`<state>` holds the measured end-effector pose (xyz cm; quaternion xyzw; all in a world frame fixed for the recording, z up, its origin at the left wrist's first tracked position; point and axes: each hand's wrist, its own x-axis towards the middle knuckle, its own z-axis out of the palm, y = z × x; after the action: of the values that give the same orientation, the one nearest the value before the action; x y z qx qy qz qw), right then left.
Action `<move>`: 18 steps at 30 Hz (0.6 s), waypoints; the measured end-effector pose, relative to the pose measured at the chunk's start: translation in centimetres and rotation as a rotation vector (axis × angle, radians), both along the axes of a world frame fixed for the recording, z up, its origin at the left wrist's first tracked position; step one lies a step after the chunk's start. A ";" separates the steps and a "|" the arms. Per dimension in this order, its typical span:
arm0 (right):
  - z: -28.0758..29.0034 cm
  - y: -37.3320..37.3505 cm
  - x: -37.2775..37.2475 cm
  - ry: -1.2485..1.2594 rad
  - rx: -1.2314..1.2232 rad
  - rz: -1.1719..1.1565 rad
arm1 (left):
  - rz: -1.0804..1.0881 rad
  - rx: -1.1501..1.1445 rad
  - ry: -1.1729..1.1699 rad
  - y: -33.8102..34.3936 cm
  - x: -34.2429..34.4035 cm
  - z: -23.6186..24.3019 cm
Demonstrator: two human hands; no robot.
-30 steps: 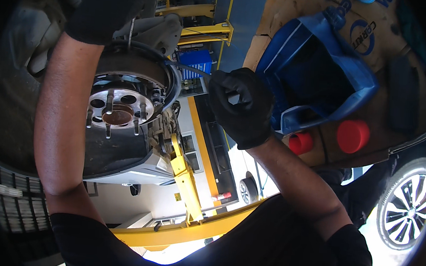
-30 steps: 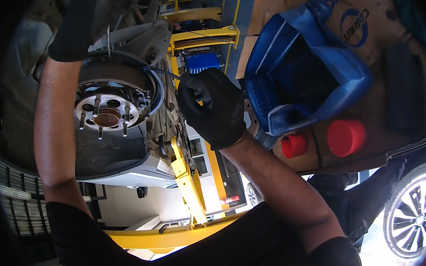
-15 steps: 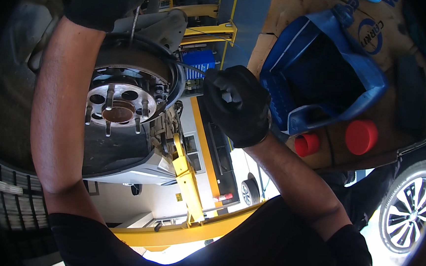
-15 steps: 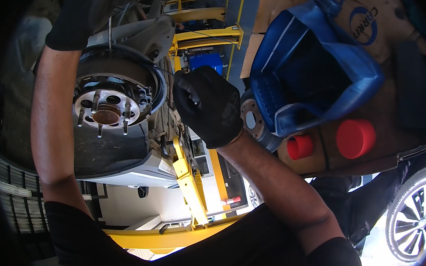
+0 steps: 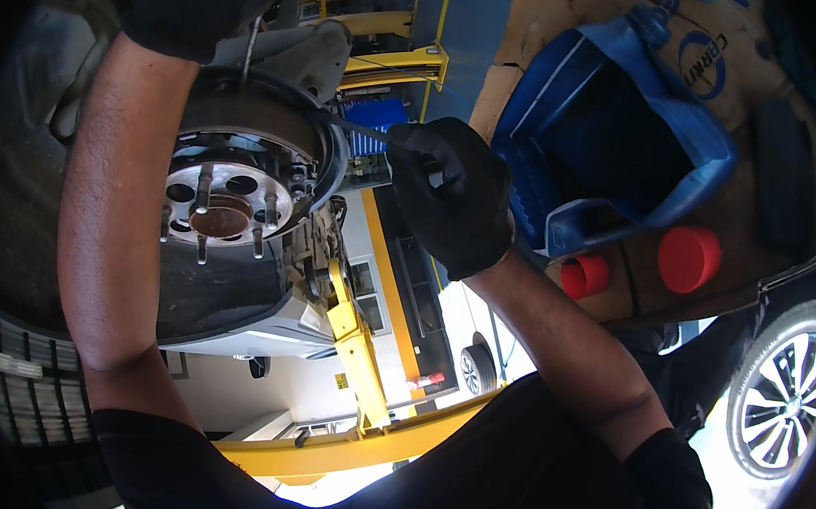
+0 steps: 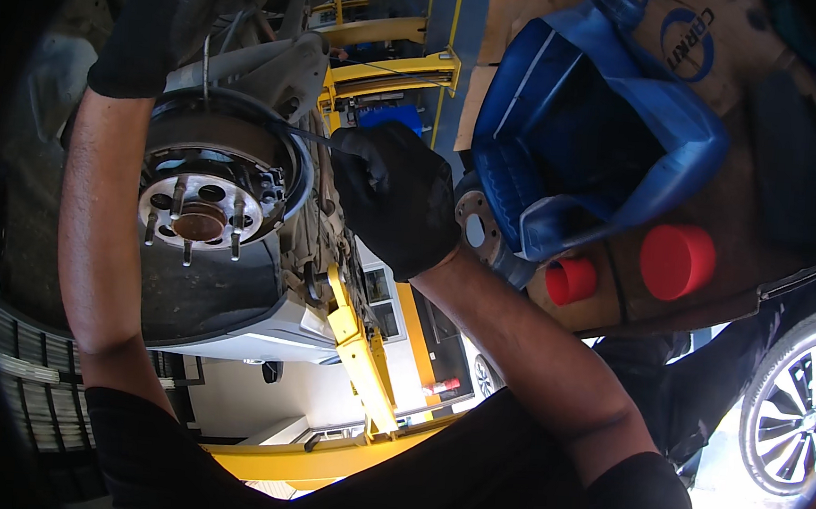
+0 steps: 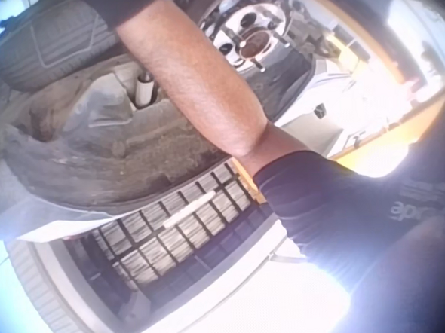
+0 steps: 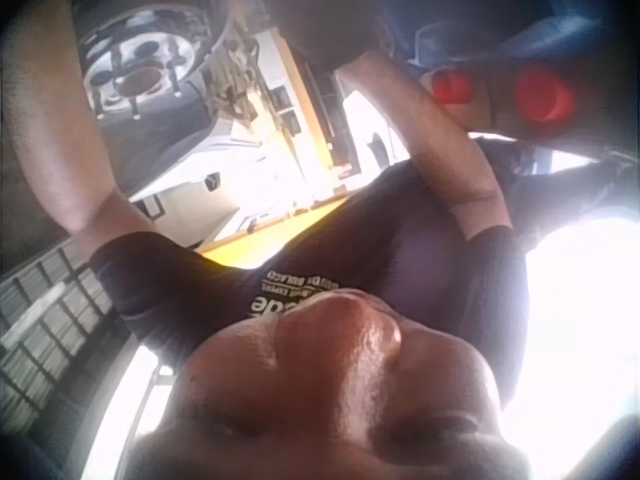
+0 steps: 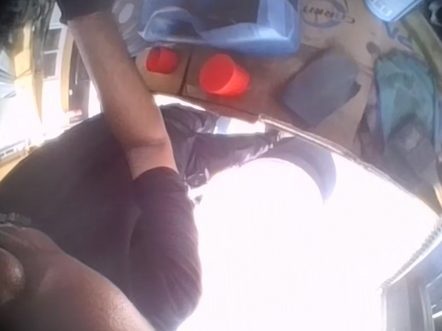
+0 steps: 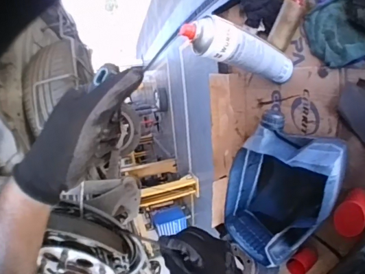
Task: The person works on a car's rear drum brake assembly while the vehicle is on a lift. They use a screwdriver to adjust internal components, then remove the brake drum, inspect the interior, and place the drum back onto the hub.
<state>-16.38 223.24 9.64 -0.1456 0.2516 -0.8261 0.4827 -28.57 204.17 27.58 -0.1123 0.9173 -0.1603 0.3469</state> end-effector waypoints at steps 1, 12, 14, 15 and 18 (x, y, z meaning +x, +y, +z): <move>0.2 -0.1 -0.1 -0.014 -0.008 0.022 | 0.135 0.012 -0.006 0.1 -0.1 0.1; 0.7 0.1 -0.1 0.042 -0.013 0.077 | -0.121 -0.051 0.018 0.7 0.5 -0.7; 1.2 0.0 0.2 0.010 0.008 0.078 | 0.099 -0.014 -0.002 0.7 -0.3 -0.6; 1.5 0.0 0.3 -0.005 0.018 0.078 | 0.202 -0.027 -0.019 0.9 -0.7 -0.5; 1.2 0.0 1.0 0.036 0.005 0.056 | 0.287 -0.066 -0.046 1.6 -1.2 -0.6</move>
<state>-15.33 223.29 10.83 -0.1661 0.2579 -0.8091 0.5012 -29.80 205.74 26.96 -0.2500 0.8777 -0.1417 0.3835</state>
